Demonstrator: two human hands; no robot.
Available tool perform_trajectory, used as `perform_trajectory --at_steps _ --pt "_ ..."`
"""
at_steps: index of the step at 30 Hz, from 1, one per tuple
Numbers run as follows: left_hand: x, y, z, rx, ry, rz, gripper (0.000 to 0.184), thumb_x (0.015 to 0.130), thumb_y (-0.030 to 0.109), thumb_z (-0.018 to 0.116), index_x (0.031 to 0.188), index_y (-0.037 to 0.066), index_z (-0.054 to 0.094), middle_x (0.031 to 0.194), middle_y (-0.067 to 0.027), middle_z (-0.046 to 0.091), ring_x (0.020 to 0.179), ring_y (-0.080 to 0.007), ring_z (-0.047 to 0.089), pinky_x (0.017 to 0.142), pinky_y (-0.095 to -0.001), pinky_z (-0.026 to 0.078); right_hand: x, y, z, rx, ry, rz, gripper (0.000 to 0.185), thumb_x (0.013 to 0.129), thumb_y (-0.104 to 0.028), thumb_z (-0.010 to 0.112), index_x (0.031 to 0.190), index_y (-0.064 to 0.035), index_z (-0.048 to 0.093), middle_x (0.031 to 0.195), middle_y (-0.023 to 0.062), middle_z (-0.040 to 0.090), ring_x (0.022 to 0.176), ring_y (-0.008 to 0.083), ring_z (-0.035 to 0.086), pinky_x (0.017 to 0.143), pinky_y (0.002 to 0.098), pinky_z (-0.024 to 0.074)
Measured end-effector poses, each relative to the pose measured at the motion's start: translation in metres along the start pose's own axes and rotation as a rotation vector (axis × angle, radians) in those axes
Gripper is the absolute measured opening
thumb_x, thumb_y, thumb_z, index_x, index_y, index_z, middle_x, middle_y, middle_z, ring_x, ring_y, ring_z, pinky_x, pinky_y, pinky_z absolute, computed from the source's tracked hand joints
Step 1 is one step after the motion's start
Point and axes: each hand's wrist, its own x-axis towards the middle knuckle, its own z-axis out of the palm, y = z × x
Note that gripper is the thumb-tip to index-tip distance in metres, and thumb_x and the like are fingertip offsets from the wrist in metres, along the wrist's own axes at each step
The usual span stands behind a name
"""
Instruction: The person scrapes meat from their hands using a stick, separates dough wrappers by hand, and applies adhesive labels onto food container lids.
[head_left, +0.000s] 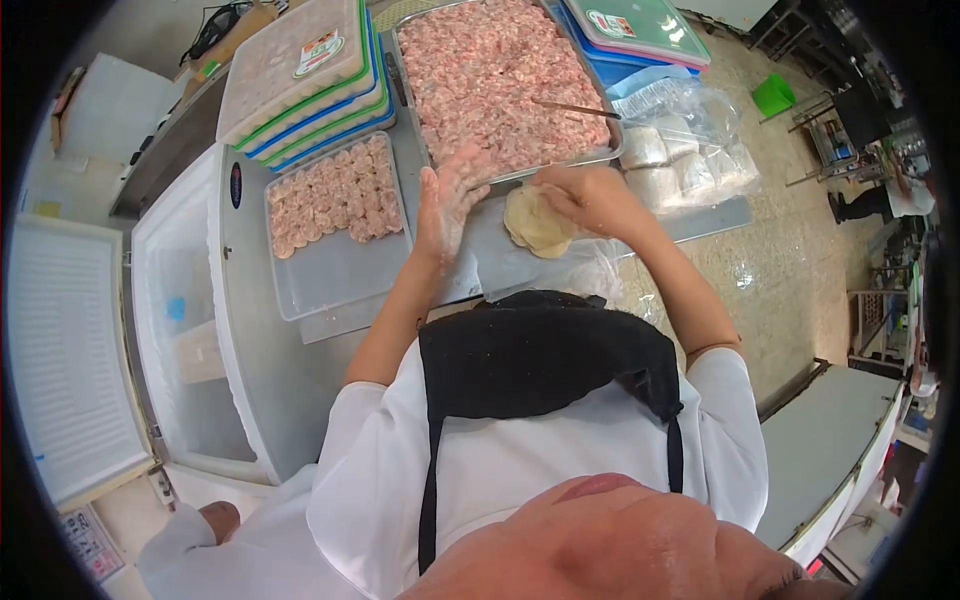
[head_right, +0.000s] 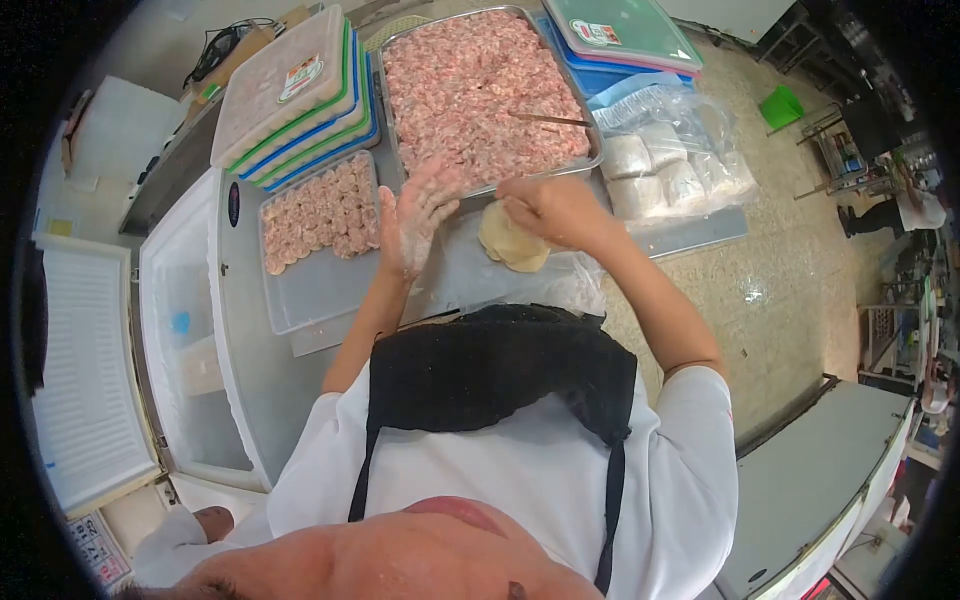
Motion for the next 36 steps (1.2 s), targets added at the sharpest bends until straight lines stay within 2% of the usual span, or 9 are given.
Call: perform_trajectory --at_steps 4,6,10,13,23,28,31,34,36 --pt "-0.004 -0.031 -0.016 0.273 -0.12 0.011 0.057 0.096 0.05 0.043 0.128 0.003 0.049 0.123 -0.0132 0.057 0.114 -0.0255 0.054 0.1 -0.0375 0.04 0.005 0.024 0.038 0.086 0.2 -0.043 0.025 0.09 -0.029 0.056 0.104 -0.0092 0.063 0.087 0.0162 0.066 0.081 0.0355 0.064 0.07 0.0454 0.0496" --pt "-0.008 -0.037 -0.009 0.713 -0.17 0.16 0.047 0.09 0.038 0.057 0.124 0.006 0.053 0.118 -0.0145 0.059 0.112 -0.0269 0.055 0.097 -0.039 0.042 -0.003 0.045 0.032 -0.028 0.143 0.03 0.025 0.089 -0.029 0.057 0.102 -0.0087 0.062 0.09 0.0165 0.066 0.085 0.0353 0.063 0.074 0.0456 0.0495" --pt "-0.008 -0.052 0.013 1.228 -0.209 0.435 0.046 0.074 0.024 0.074 0.116 0.01 0.059 0.111 -0.0191 0.059 0.11 -0.0331 0.054 0.095 -0.0429 0.043 -0.029 0.08 0.021 -0.22 -0.165 0.189 0.025 0.086 -0.029 0.061 0.099 -0.0076 0.062 0.098 0.017 0.063 0.093 0.0347 0.062 0.079 0.0457 0.049" --pt "-0.009 -0.055 0.043 1.361 -0.137 0.353 0.047 0.072 0.025 0.075 0.114 0.01 0.06 0.111 -0.0202 0.058 0.109 -0.0381 0.051 0.096 -0.0457 0.041 -0.038 0.076 0.035 -0.217 -0.162 0.243 0.03 0.08 -0.022 0.067 0.103 -0.0058 0.058 0.106 0.0179 0.058 0.099 0.0369 0.059 0.082 0.0452 0.0484" --pt "-0.04 -0.108 -0.042 1.144 -0.122 0.368 0.06 0.073 0.024 0.074 0.127 0.01 0.053 0.125 -0.0206 0.051 0.119 -0.0402 0.044 0.102 -0.046 0.036 -0.055 0.132 0.072 0.044 0.138 0.207 0.029 0.08 -0.019 0.065 0.104 -0.0038 0.059 0.102 0.02 0.06 0.095 0.0385 0.059 0.081 0.0456 0.0471" --pt "-0.044 -0.071 -0.034 1.169 -0.232 0.189 0.073 0.075 0.02 0.073 0.14 0.008 0.041 0.132 -0.0212 0.048 0.125 -0.0383 0.042 0.105 -0.0441 0.033 -0.052 0.113 0.032 0.307 0.137 0.408 0.022 0.086 -0.019 0.06 0.099 -0.0008 0.063 0.095 0.0155 0.064 0.083 0.0254 0.062 0.074 0.036 0.0485" --pt "-0.035 -0.036 -0.007 1.21 -0.167 0.335 0.068 0.079 0.018 0.071 0.139 0.006 0.041 0.134 -0.0193 0.048 0.123 -0.0337 0.046 0.103 -0.0418 0.037 -0.049 0.076 -0.002 0.593 0.194 0.345 0.021 0.089 -0.019 0.059 0.096 -0.0001 0.063 0.091 0.0076 0.063 0.078 0.0155 0.058 0.069 0.0305 0.0474" --pt "-0.009 -0.032 0.013 0.848 -0.156 0.326 0.058 0.084 0.016 0.067 0.136 0.005 0.043 0.132 -0.016 0.051 0.117 -0.0278 0.053 0.098 -0.0383 0.043 -0.035 0.051 -0.013 0.759 0.163 0.202 0.02 0.09 -0.018 0.059 0.101 -0.0024 0.063 0.088 -0.0004 0.059 0.075 0.0076 0.053 0.065 0.0242 0.0436" --pt "0.012 -0.032 0.028 0.413 -0.17 0.055 0.055 0.086 0.018 0.066 0.134 0.002 0.044 0.124 -0.0144 0.054 0.11 -0.0263 0.056 0.094 -0.0365 0.046 -0.027 0.04 -0.01 0.839 0.12 0.195 0.021 0.09 -0.018 0.059 0.105 -0.0037 0.062 0.089 -0.0029 0.057 0.075 0.0054 0.051 0.065 0.0221 0.0419"
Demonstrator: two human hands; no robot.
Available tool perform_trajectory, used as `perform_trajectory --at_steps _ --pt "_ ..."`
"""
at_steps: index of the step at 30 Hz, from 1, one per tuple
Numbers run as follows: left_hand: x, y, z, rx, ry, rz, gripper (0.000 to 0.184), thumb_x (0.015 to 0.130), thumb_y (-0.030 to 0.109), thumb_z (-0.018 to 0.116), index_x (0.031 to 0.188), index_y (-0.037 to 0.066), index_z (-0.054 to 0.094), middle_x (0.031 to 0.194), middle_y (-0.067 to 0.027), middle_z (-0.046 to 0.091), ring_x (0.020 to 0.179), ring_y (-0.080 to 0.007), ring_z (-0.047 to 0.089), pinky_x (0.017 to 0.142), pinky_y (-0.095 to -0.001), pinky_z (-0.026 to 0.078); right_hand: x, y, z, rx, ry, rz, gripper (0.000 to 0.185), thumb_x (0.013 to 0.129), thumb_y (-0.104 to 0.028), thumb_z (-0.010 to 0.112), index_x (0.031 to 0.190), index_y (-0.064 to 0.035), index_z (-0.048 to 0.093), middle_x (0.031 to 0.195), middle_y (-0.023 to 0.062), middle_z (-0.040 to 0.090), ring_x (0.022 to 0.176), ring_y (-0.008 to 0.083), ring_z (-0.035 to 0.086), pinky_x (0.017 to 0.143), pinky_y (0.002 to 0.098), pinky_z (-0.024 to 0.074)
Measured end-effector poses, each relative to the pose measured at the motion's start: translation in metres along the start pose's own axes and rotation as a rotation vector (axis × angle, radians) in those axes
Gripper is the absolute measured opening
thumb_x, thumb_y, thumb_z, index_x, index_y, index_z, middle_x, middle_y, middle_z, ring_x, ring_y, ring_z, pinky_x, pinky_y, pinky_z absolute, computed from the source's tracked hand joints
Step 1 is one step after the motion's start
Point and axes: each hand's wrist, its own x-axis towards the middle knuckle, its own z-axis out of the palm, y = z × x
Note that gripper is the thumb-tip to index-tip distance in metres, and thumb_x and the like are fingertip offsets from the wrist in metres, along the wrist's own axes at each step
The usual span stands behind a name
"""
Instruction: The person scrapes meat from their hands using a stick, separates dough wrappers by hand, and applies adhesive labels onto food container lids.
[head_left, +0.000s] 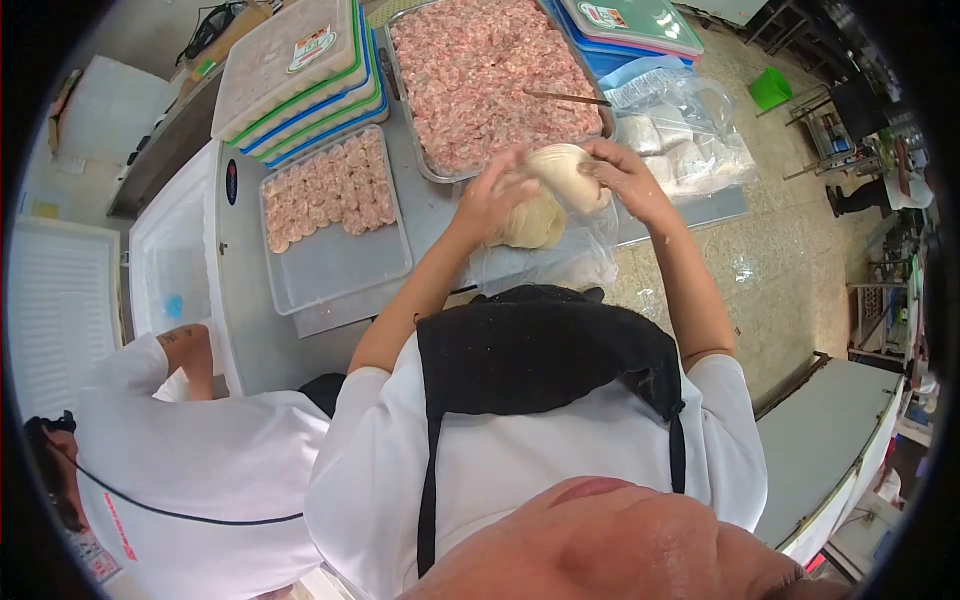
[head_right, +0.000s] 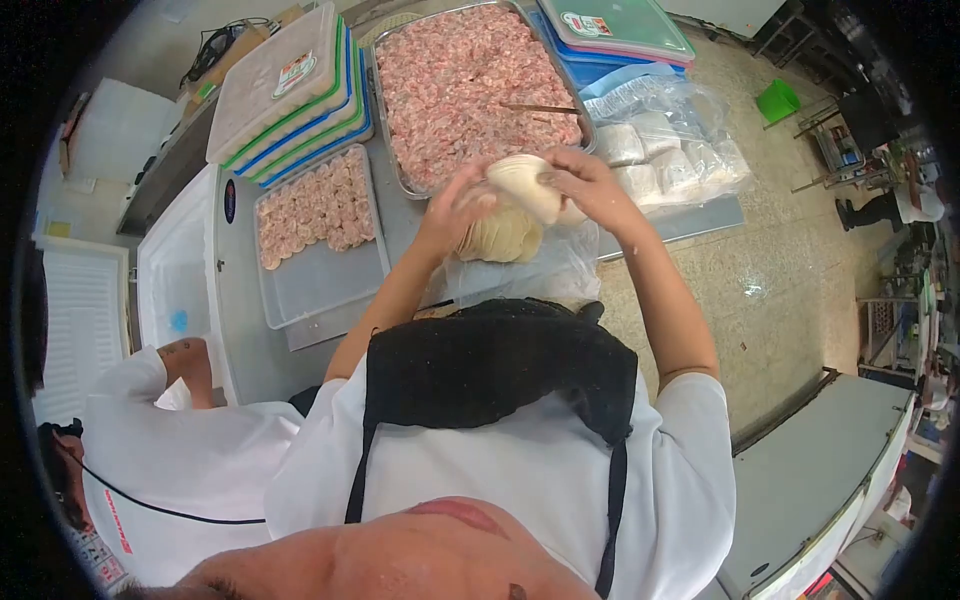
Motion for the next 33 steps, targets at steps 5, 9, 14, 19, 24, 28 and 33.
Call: perform_trajectory --at_steps 5,9,14,19,24,28,33 --pt "0.033 0.008 0.03 -0.646 0.025 -0.218 0.049 0.091 0.02 0.06 0.132 -0.002 0.044 0.123 -0.0119 0.056 0.111 -0.0244 0.056 0.094 -0.038 0.046 0.01 -0.006 0.017 -0.179 0.151 -0.138 0.028 0.092 -0.024 0.058 0.109 -0.0024 0.058 0.089 0.0062 0.059 0.076 0.0143 0.056 0.066 0.0293 0.0456" --pt "0.036 0.03 0.038 -1.038 -0.011 -0.354 0.061 0.095 0.041 0.049 0.137 -0.002 0.037 0.134 -0.0179 0.047 0.123 -0.0286 0.048 0.104 -0.0468 0.039 0.021 0.004 0.011 -0.79 0.352 -0.291 0.025 0.09 -0.018 0.054 0.112 -0.0063 0.057 0.097 0.0149 0.06 0.084 0.0301 0.06 0.072 0.0405 0.0489" --pt "0.041 0.043 0.032 -1.202 -0.137 -0.453 0.085 0.09 0.068 0.031 0.149 0.008 0.02 0.149 -0.0197 0.027 0.136 -0.0375 0.031 0.11 -0.0575 0.024 0.007 -0.026 0.08 -0.854 0.088 -0.548 0.027 0.082 -0.017 0.059 0.109 -0.0121 0.059 0.09 0.0149 0.061 0.084 0.0342 0.062 0.067 0.0408 0.0502" --pt "0.023 0.049 0.024 -1.346 -0.235 -0.411 0.089 0.087 0.072 0.031 0.148 0.009 0.021 0.149 -0.0204 0.029 0.135 -0.0382 0.033 0.11 -0.0606 0.021 0.027 -0.029 0.025 -0.918 0.203 -0.191 0.024 0.085 -0.019 0.055 0.108 -0.0165 0.061 0.078 0.01 0.068 0.066 0.0346 0.066 0.059 0.0446 0.0516" --pt "0.008 0.022 0.013 -1.182 -0.293 -0.324 0.086 0.088 0.071 0.03 0.146 0.007 0.028 0.139 -0.0187 0.043 0.127 -0.032 0.043 0.107 -0.0543 0.03 0.02 -0.01 0.121 -1.134 0.122 -0.394 0.031 0.086 -0.022 0.052 0.117 -0.017 0.056 0.086 0.0154 0.068 0.069 0.036 0.067 0.059 0.0445 0.0522" --pt "-0.006 0.035 0.005 -1.067 -0.023 -0.308 0.086 0.092 0.067 0.026 0.147 0.002 0.021 0.148 -0.0203 0.031 0.135 -0.0328 0.034 0.11 -0.0472 0.026 0.022 -0.026 0.079 -0.812 0.132 -0.013 0.031 0.09 -0.023 0.048 0.12 -0.0163 0.051 0.084 0.0162 0.067 0.07 0.0367 0.067 0.059 0.047 0.0519" --pt "-0.035 0.0 -0.022 -0.073 0.166 0.323 0.074 0.094 0.06 0.035 0.139 0.0 0.038 0.146 -0.0183 0.035 0.136 -0.033 0.032 0.111 -0.0448 0.025 0.004 -0.042 0.064 -0.796 0.138 -0.252 0.027 0.088 -0.028 0.056 0.111 -0.0136 0.053 0.08 0.02 0.064 0.073 0.0404 0.063 0.062 0.0487 0.0493"
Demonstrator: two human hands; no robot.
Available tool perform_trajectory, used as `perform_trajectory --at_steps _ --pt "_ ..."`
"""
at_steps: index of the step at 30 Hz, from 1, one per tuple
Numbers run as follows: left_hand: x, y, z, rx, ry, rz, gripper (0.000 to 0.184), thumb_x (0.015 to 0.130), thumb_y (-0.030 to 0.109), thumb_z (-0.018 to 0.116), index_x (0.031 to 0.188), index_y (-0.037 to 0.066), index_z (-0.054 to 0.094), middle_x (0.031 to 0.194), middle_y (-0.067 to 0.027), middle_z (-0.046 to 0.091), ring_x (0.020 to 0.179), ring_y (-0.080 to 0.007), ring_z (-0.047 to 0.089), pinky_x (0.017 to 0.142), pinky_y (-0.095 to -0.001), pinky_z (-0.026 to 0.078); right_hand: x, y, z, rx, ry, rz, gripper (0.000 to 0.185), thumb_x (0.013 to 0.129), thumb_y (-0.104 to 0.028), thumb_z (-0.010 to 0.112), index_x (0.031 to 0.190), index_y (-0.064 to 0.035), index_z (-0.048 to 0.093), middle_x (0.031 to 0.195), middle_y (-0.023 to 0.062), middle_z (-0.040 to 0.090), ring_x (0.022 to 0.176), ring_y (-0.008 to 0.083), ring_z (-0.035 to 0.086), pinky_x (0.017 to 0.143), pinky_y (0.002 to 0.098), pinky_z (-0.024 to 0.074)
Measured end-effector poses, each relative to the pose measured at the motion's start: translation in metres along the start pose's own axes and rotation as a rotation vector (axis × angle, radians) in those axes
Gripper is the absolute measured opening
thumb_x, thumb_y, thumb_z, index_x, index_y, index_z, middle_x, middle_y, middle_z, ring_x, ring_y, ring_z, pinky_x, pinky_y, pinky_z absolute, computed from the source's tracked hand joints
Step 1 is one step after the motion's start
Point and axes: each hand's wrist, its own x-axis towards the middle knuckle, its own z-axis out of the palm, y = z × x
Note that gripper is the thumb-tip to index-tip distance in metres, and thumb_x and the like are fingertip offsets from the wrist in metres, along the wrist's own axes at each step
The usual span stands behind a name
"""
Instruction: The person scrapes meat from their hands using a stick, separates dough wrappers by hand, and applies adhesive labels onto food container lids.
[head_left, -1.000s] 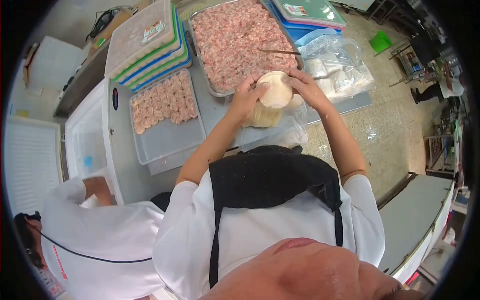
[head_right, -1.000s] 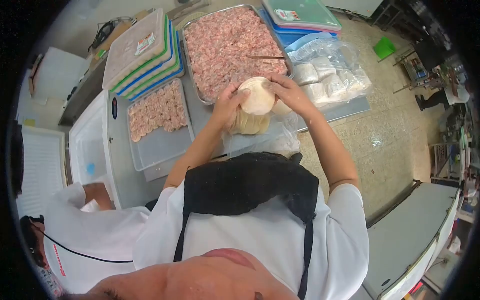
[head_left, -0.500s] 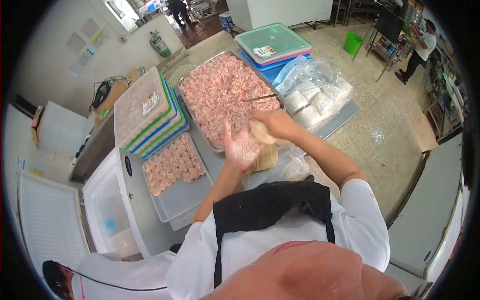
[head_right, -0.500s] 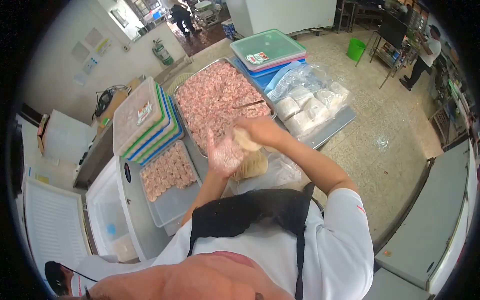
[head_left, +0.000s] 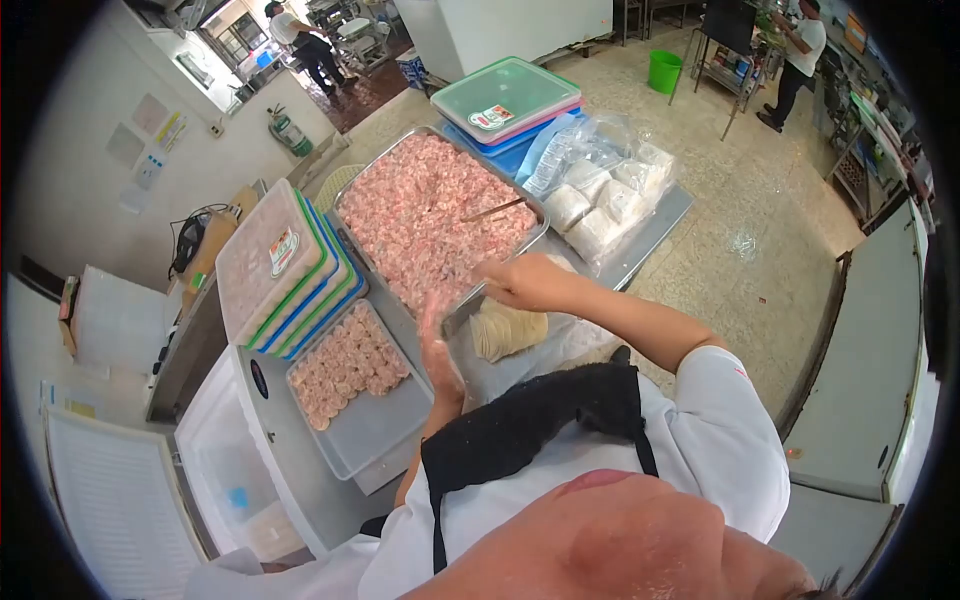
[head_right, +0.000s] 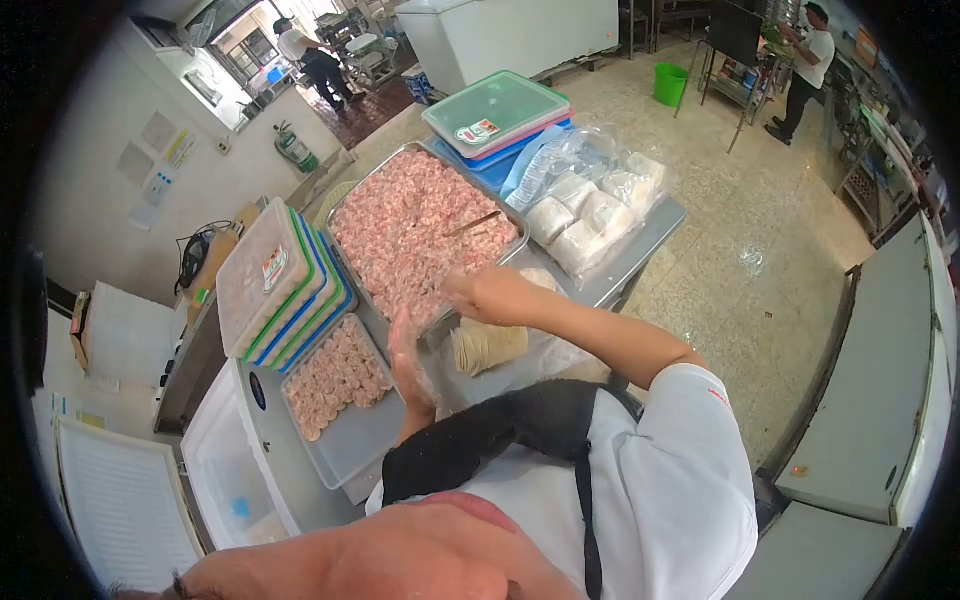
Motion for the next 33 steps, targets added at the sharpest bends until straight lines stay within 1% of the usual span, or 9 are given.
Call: perform_trajectory --at_steps 2,5,8,12,18,21,24,29,33 --pt "-0.002 -0.009 -0.008 0.403 -0.037 0.304 0.063 0.095 0.05 0.043 0.137 0.003 0.043 0.145 -0.0179 0.038 0.134 -0.0341 0.034 0.109 -0.0446 0.028 0.0 0.005 0.021 0.103 -0.043 -0.006 0.025 0.089 -0.028 0.056 0.11 -0.0136 0.055 0.081 0.0192 0.064 0.074 0.0394 0.063 0.063 0.0486 0.0487" --pt "0.003 -0.011 0.013 0.731 -0.292 0.425 0.057 0.089 0.038 0.054 0.133 0.003 0.047 0.137 -0.0202 0.046 0.128 -0.0376 0.04 0.109 -0.0484 0.026 -0.003 0.04 0.049 -0.001 -0.146 0.065 0.025 0.09 -0.03 0.055 0.108 -0.0127 0.056 0.079 0.0194 0.064 0.076 0.0393 0.063 0.066 0.0497 0.048" --pt "-0.009 -0.052 0.033 0.957 -0.533 0.275 0.059 0.083 0.03 0.062 0.135 0.006 0.046 0.138 -0.0196 0.043 0.128 -0.0384 0.039 0.107 -0.0507 0.027 -0.014 0.093 0.053 -0.153 -0.231 0.217 0.032 0.088 -0.032 0.056 0.105 -0.0048 0.056 0.083 0.0202 0.064 0.08 0.0399 0.063 0.074 0.0505 0.0485" --pt "-0.019 -0.05 0.042 1.124 -0.518 0.339 0.062 0.08 0.025 0.065 0.136 0.007 0.045 0.141 -0.0172 0.042 0.13 -0.0372 0.038 0.106 -0.0543 0.027 -0.042 0.132 0.055 -0.243 -0.264 0.264 0.039 0.081 -0.03 0.063 0.105 0.0008 0.055 0.097 0.0235 0.06 0.09 0.0397 0.061 0.079 0.0474 0.0495" --pt "-0.006 -0.056 0.05 1.164 -0.477 0.249 0.069 0.08 0.036 0.062 0.14 0.009 0.041 0.143 -0.0172 0.039 0.128 -0.039 0.039 0.106 -0.054 0.026 -0.05 0.129 0.061 -0.216 -0.205 0.25 0.038 0.074 -0.021 0.067 0.101 0.0033 0.055 0.103 0.026 0.055 0.096 0.0421 0.059 0.082 0.0473 0.0494" --pt "0.0 -0.052 0.057 1.203 -0.473 0.017 0.074 0.082 0.042 0.062 0.142 0.009 0.037 0.146 -0.0174 0.036 0.13 -0.0405 0.036 0.106 -0.054 0.025 -0.05 0.147 0.066 -0.212 -0.215 0.212 0.03 0.074 -0.019 0.065 0.095 0.0018 0.058 0.1 0.0232 0.057 0.092 0.0408 0.06 0.079 0.0468 0.05" --pt "0.003 -0.056 0.054 1.169 -0.494 -0.041 0.078 0.083 0.048 0.06 0.145 0.009 0.033 0.148 -0.018 0.033 0.135 -0.0396 0.031 0.108 -0.0552 0.022 -0.044 0.153 0.062 -0.226 -0.242 0.219 0.027 0.074 -0.019 0.066 0.091 0.0002 0.059 0.094 0.0205 0.061 0.088 0.0393 0.061 0.078 0.046 0.0502" --pt "0.017 -0.03 0.04 0.721 -0.436 -0.054 0.071 0.084 0.036 0.066 0.142 0.006 0.037 0.14 -0.0195 0.043 0.128 -0.0366 0.042 0.105 -0.0491 0.032 -0.035 0.102 -0.009 -0.078 -0.126 0.229 0.02 0.078 -0.019 0.065 0.088 -0.0016 0.061 0.081 0.0113 0.067 0.074 0.0295 0.064 0.068 0.0396 0.0506" --pt "0.03 -0.018 0.053 0.256 -0.222 -0.232 0.056 0.083 0.021 0.071 0.131 0.003 0.05 0.119 -0.0153 0.06 0.108 -0.0264 0.059 0.092 -0.0359 0.047 -0.03 0.095 -0.013 0.784 -0.109 0.195 0.021 0.086 -0.023 0.064 0.092 -0.0023 0.064 0.08 0.002 0.063 0.072 0.0123 0.059 0.061 0.0284 0.0483"
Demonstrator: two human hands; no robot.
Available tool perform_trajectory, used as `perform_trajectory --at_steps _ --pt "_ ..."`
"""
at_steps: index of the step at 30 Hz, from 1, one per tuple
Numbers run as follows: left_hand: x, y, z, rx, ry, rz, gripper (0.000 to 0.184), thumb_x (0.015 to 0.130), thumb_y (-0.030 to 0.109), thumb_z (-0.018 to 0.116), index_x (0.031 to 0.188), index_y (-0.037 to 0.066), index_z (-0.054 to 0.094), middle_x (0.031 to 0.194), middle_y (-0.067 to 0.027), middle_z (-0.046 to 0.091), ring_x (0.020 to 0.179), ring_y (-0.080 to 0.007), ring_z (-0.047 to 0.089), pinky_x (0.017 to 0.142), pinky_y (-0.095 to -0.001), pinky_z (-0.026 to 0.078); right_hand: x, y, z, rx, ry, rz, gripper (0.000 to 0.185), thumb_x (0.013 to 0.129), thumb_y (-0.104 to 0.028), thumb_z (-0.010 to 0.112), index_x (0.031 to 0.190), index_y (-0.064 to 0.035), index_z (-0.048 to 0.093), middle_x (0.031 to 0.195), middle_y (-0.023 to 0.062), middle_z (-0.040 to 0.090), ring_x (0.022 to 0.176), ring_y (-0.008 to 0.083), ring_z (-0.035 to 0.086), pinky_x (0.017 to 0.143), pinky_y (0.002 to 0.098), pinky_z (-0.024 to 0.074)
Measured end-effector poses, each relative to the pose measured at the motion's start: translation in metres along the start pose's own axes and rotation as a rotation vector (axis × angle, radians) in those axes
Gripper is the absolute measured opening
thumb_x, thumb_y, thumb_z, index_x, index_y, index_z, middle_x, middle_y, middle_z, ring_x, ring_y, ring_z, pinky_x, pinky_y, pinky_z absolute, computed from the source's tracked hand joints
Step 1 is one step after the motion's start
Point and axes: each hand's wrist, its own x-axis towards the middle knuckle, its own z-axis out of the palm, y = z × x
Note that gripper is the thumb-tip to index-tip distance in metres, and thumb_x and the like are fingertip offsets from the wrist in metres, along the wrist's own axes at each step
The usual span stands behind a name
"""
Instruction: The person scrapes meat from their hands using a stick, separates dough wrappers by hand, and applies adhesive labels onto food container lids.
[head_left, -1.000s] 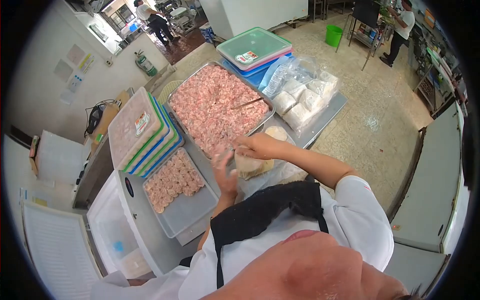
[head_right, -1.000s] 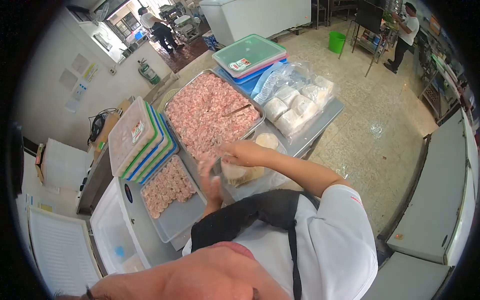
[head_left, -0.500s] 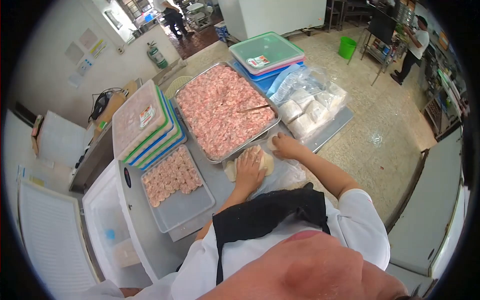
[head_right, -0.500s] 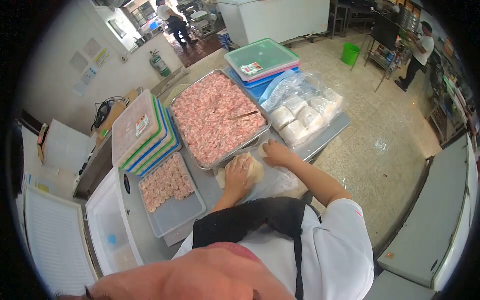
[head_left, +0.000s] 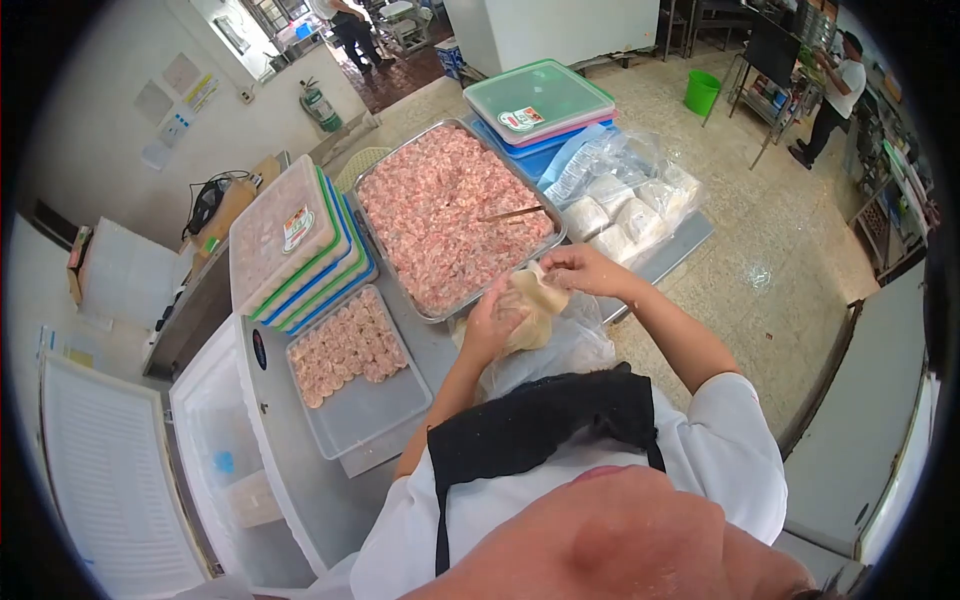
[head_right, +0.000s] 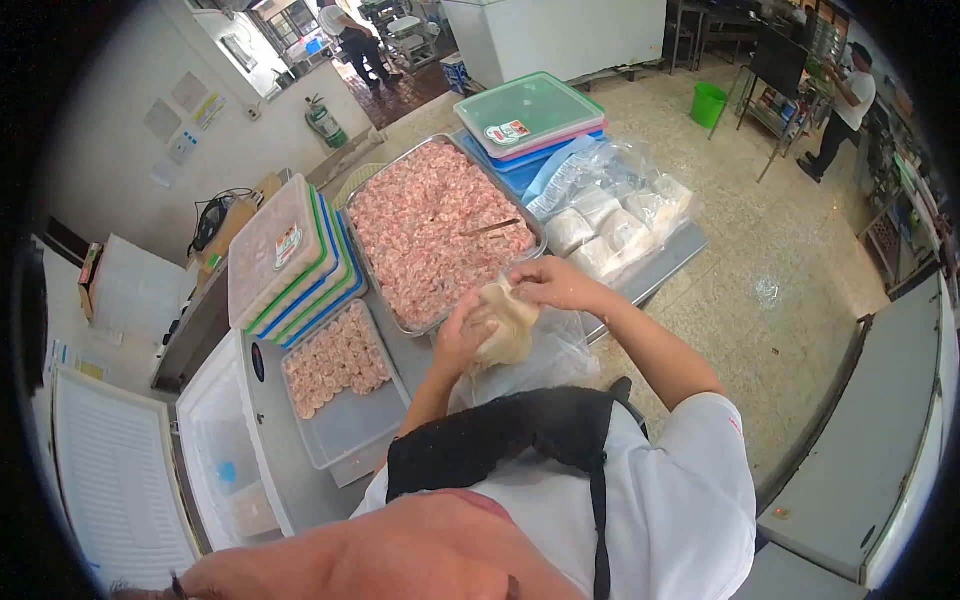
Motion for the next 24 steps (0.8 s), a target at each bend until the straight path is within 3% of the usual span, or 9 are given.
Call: perform_trajectory --at_steps 3,6,9,12,14,16,19,22,24 --pt "0.006 0.002 -0.001 -0.466 -0.037 -0.351 0.043 0.084 0.018 0.071 0.121 0.001 0.057 0.107 -0.0101 0.065 0.096 -0.0168 0.062 0.083 -0.0297 0.051 -0.001 -0.019 0.02 0.28 0.02 0.153 0.024 0.091 -0.026 0.061 0.094 -0.0027 0.064 0.08 -0.0015 0.062 0.072 0.0074 0.057 0.06 0.0241 0.0474" --pt "0.005 0.002 -0.006 -0.275 -0.024 -0.317 0.034 0.088 0.015 0.066 0.118 0.0 0.057 0.099 -0.0043 0.064 0.084 -0.0094 0.061 0.074 -0.0214 0.049 -0.006 -0.008 0.029 0.302 0.007 0.099 0.024 0.092 -0.026 0.06 0.096 -0.0029 0.065 0.08 -0.0011 0.061 0.073 0.0075 0.058 0.061 0.0234 0.0482" --pt "0.0 0.006 -0.011 -0.257 0.024 -0.272 0.026 0.087 0.016 0.067 0.109 0.002 0.063 0.095 -0.0056 0.067 0.08 -0.0117 0.061 0.072 -0.028 0.051 -0.009 -0.006 0.029 0.073 0.042 0.106 0.028 0.092 -0.03 0.061 0.093 -0.0022 0.065 0.08 -0.0021 0.062 0.07 0.0088 0.057 0.06 0.0252 0.0477" --pt "-0.009 -0.025 -0.038 0.124 0.18 0.002 0.022 0.084 0.016 0.068 0.102 0.003 0.064 0.091 -0.0064 0.067 0.076 -0.0154 0.062 0.071 -0.0311 0.05 -0.012 -0.011 0.005 -0.214 0.171 -0.063 0.029 0.09 -0.028 0.064 0.085 0.0004 0.062 0.075 0.0023 0.061 0.065 0.0099 0.054 0.058 0.0283 0.0455" --pt "-0.027 -0.011 -0.065 0.382 0.085 -0.053 0.022 0.08 0.015 0.069 0.098 0.003 0.064 0.089 -0.0088 0.065 0.08 -0.0215 0.063 0.074 -0.0335 0.05 -0.019 -0.029 -0.011 -0.565 0.269 -0.021 0.027 0.087 -0.024 0.067 0.084 0.0029 0.06 0.07 0.0092 0.057 0.063 0.0109 0.052 0.058 0.0313 0.0433" --pt "-0.046 -0.013 -0.079 0.599 -0.021 -0.117 0.025 0.077 0.015 0.07 0.098 0.003 0.064 0.09 -0.0111 0.064 0.084 -0.0268 0.062 0.077 -0.0359 0.049 -0.024 -0.052 -0.016 -0.622 0.299 0.12 0.022 0.085 -0.018 0.067 0.084 0.0032 0.06 0.068 0.0131 0.052 0.064 0.0103 0.05 0.059 0.0312 0.0423" --pt "-0.063 -0.032 -0.088 0.756 -0.144 -0.182 0.031 0.073 0.016 0.071 0.099 0.002 0.063 0.095 -0.0148 0.061 0.095 -0.0339 0.058 0.086 -0.0405 0.046 -0.02 -0.052 -0.013 -0.509 0.242 0.039 0.021 0.085 -0.018 0.067 0.082 0.0023 0.06 0.066 0.0108 0.051 0.063 0.0099 0.049 0.06 0.0308 0.0414" --pt "-0.063 -0.052 -0.076 0.743 -0.06 -0.058 0.03 0.073 0.016 0.071 0.098 0.002 0.063 0.097 -0.0167 0.06 0.096 -0.0341 0.058 0.086 -0.0409 0.045 -0.003 -0.048 0.023 -0.164 0.167 -0.118 0.02 0.085 -0.016 0.066 0.08 0.0016 0.06 0.067 0.008 0.05 0.065 0.0081 0.048 0.06 0.0303 0.0406" --pt "-0.061 -0.068 -0.07 0.797 -0.019 -0.018 0.029 0.073 0.016 0.071 0.096 0.001 0.063 0.096 -0.0175 0.06 0.095 -0.0343 0.058 0.085 -0.0409 0.046 0.009 -0.019 0.039 -0.331 0.1 -0.004 0.02 0.086 -0.02 0.065 0.084 -0.0005 0.061 0.077 0.0097 0.059 0.069 0.0156 0.056 0.063 0.0329 0.0434"
